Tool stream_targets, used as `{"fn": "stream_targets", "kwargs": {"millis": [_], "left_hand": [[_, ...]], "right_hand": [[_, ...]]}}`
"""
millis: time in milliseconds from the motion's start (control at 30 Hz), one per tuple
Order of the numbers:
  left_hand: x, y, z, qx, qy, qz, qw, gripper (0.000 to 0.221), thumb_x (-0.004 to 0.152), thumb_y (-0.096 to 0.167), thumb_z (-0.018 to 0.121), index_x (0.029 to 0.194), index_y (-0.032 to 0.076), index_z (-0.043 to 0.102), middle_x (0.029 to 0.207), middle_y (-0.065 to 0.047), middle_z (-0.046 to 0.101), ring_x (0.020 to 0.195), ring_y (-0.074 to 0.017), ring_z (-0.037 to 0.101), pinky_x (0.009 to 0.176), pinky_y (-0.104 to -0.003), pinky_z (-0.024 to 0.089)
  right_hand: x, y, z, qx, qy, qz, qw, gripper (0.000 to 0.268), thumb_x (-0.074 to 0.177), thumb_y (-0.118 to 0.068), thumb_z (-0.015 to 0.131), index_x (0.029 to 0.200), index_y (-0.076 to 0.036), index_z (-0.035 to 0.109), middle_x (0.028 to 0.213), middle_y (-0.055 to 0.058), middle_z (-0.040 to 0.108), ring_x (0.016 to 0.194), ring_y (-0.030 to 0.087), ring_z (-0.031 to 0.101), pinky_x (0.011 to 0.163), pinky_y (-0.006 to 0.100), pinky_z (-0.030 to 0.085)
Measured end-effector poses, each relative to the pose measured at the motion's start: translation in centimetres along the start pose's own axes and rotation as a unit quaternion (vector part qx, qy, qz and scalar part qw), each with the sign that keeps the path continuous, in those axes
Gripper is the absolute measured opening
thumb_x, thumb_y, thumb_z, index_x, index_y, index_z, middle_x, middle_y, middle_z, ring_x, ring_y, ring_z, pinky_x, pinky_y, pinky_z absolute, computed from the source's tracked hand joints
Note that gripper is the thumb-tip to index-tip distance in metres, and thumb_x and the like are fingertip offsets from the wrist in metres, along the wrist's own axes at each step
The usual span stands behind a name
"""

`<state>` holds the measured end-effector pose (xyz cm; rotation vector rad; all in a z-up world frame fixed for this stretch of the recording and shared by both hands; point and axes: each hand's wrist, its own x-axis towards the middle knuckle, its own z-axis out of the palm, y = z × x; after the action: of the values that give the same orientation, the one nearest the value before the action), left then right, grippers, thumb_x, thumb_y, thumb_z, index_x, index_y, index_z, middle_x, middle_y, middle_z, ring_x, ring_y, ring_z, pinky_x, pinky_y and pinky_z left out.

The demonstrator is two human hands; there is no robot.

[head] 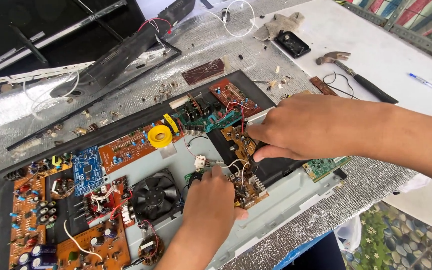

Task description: Disassembling and repairing internal components of a television or monitor using a screwdriver.

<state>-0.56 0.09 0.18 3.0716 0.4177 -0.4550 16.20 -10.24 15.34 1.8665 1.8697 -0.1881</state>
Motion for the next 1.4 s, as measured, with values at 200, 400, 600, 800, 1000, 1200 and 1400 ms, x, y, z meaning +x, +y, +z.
{"fn": "stream_targets", "kwargs": {"millis": [200, 400, 600, 800, 1000, 1200, 1400], "left_hand": [[0.2, 0.1, 0.1, 0.006, 0.012, -0.007, 1.000, 0.069, 0.083, 0.076, 0.077, 0.109, 0.012, 0.074, 0.122, -0.009, 0.055, 0.106, -0.0253, 0.060, 0.086, -0.041, 0.051], [-0.4, 0.1, -1.3, -0.010, -0.038, -0.016, 0.999, 0.073, 0.086, 0.074, 0.077, 0.112, 0.005, 0.072, 0.128, -0.013, 0.054, 0.110, -0.0271, 0.059, 0.090, -0.041, 0.051], [-0.5, 0.1, -1.3, -0.024, -0.022, -0.007, 0.999, 0.065, 0.087, 0.069, 0.076, 0.107, 0.008, 0.075, 0.121, -0.013, 0.056, 0.109, -0.0288, 0.057, 0.087, -0.043, 0.052], [-0.1, 0.1, -0.5, -0.030, -0.010, -0.002, 0.999, 0.063, 0.084, 0.070, 0.077, 0.104, 0.010, 0.078, 0.118, -0.012, 0.057, 0.105, -0.0286, 0.059, 0.083, -0.042, 0.051], [-0.7, 0.0, -1.4, -0.027, -0.013, 0.007, 1.000, 0.063, 0.086, 0.067, 0.077, 0.114, 0.010, 0.076, 0.127, -0.016, 0.057, 0.107, -0.0307, 0.060, 0.083, -0.043, 0.052], [-0.7, 0.1, -1.1, -0.036, -0.003, 0.006, 0.999, 0.061, 0.085, 0.066, 0.077, 0.107, 0.010, 0.078, 0.120, -0.014, 0.058, 0.102, -0.0292, 0.061, 0.081, -0.042, 0.052], [-0.9, 0.1, -1.7, -0.042, -0.007, 0.007, 0.999, 0.061, 0.085, 0.064, 0.078, 0.111, 0.009, 0.076, 0.120, -0.015, 0.059, 0.105, -0.0301, 0.061, 0.082, -0.043, 0.053]], "right_hand": [[-0.6, -0.1, 0.3, 0.042, 0.046, -0.058, 0.996, 0.011, 0.104, -0.024, 0.054, 0.113, -0.019, 0.057, 0.111, 0.001, 0.063, 0.091, 0.030, 0.069, 0.064, 0.054, 0.058], [-0.4, 0.0, 1.4, -0.022, 0.099, -0.056, 0.993, 0.021, 0.107, -0.041, 0.049, 0.108, -0.020, 0.054, 0.093, 0.002, 0.062, 0.066, 0.036, 0.066, 0.052, 0.054, 0.053], [0.1, -0.7, 2.6, 0.023, 0.081, -0.021, 0.996, 0.042, 0.106, -0.063, 0.050, 0.089, -0.024, 0.053, 0.061, -0.003, 0.063, 0.042, 0.022, 0.051, 0.045, 0.039, 0.040], [0.0, -0.5, 2.7, -0.043, 0.033, 0.005, 0.999, 0.016, 0.105, -0.049, 0.050, 0.111, -0.035, 0.046, 0.085, -0.009, 0.070, 0.055, 0.031, 0.065, 0.051, 0.045, 0.048], [0.3, -0.7, 3.1, -0.017, 0.040, 0.026, 0.999, 0.031, 0.102, -0.063, 0.048, 0.117, -0.036, 0.051, 0.077, -0.015, 0.076, 0.045, 0.019, 0.065, 0.045, 0.038, 0.047], [0.6, -0.6, 3.9, -0.009, 0.070, -0.026, 0.997, 0.027, 0.105, -0.052, 0.045, 0.114, -0.027, 0.048, 0.098, -0.007, 0.070, 0.050, 0.029, 0.071, 0.041, 0.047, 0.055], [1.2, -1.2, 4.0, -0.054, 0.058, -0.041, 0.996, 0.029, 0.108, -0.053, 0.052, 0.095, -0.027, 0.047, 0.068, -0.010, 0.058, 0.057, 0.015, 0.060, 0.054, 0.037, 0.053]]}}
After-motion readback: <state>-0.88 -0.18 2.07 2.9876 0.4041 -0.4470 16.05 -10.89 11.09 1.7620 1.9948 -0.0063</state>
